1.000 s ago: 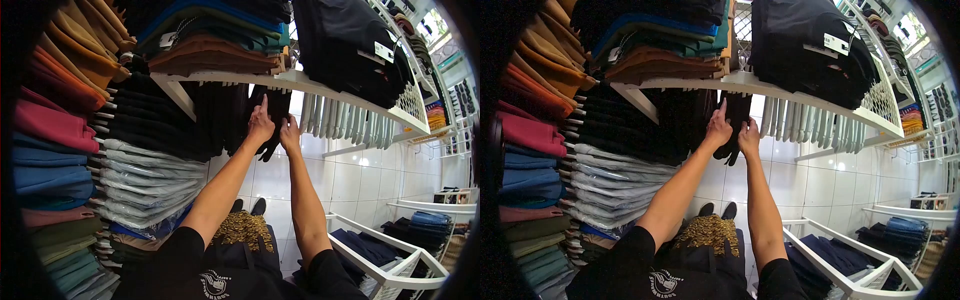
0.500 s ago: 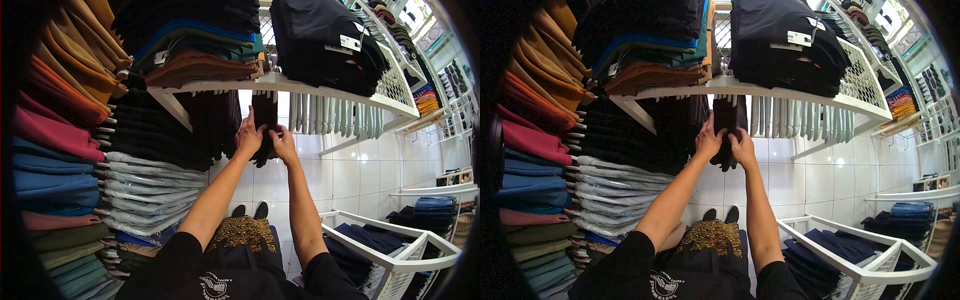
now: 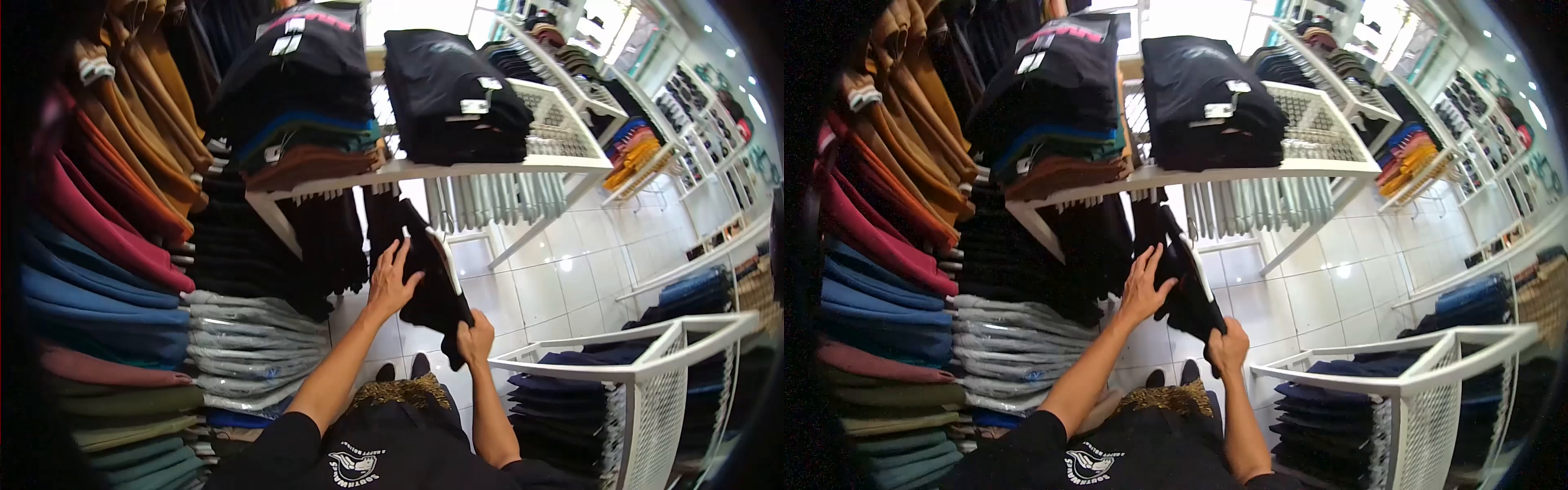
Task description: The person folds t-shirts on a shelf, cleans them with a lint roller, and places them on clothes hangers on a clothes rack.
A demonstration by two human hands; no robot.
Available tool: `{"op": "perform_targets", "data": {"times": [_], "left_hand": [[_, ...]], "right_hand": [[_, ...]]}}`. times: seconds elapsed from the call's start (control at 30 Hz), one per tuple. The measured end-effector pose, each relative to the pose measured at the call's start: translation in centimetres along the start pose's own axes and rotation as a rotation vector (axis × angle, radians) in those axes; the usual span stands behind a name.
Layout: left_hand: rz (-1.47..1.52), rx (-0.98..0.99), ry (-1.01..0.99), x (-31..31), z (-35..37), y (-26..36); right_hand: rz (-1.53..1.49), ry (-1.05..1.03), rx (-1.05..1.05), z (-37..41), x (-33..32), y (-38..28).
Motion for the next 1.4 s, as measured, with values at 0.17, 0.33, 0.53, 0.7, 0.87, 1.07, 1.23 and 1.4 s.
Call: {"op": "perform_targets", "data": {"times": [0.17, 0.33, 0.53, 0.7, 0.87, 1.07, 1.23, 1.4], "left_hand": [[-0.03, 0.318, 0.075, -3.0, -2.2, 11.4], [0.148, 0.63, 0.036, -5.4, -3.7, 21.3], [0.279, 0.618, -0.149, -7.3, -0.9, 30.5], [0.306, 0.654, -0.272, -7.8, 3.6, 37.5], [0.411, 0.724, -0.388, -6.9, 11.0, 45.3], [0.506, 0.758, -0.341, -5.8, 22.7, 55.0], [0.469, 0.721, -0.459, -2.3, 27.6, 60.8], [0.513, 0.764, -0.454, -0.9, 29.5, 66.9]], "right_hand": [[-0.038, 0.032, -0.062, 3.9, -11.5, -2.3], [-0.05, 0.071, -0.009, 8.2, -22.3, -4.6], [0.009, 0.423, -0.18, 16.2, -32.2, -6.5], [0.06, 0.596, -0.213, 23.4, -38.3, -5.2], [0.078, 0.736, -0.265, 31.6, -44.1, -0.5], [0.038, 0.737, -0.267, 40.6, -50.3, 7.9], [-0.004, 0.728, -0.139, 47.0, -54.6, 13.2], [0.087, 0.835, -0.041, 52.5, -59.1, 14.8]]}}
Point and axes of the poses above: each hand's wrist, its own z-axis away from the middle knuckle, its own x-axis out of the palm, y = z × x, the point moved 8 cm from there along -z, towards the middle knuckle, and after that the axes turned 12 degrees about x, right-handed, at the moved point
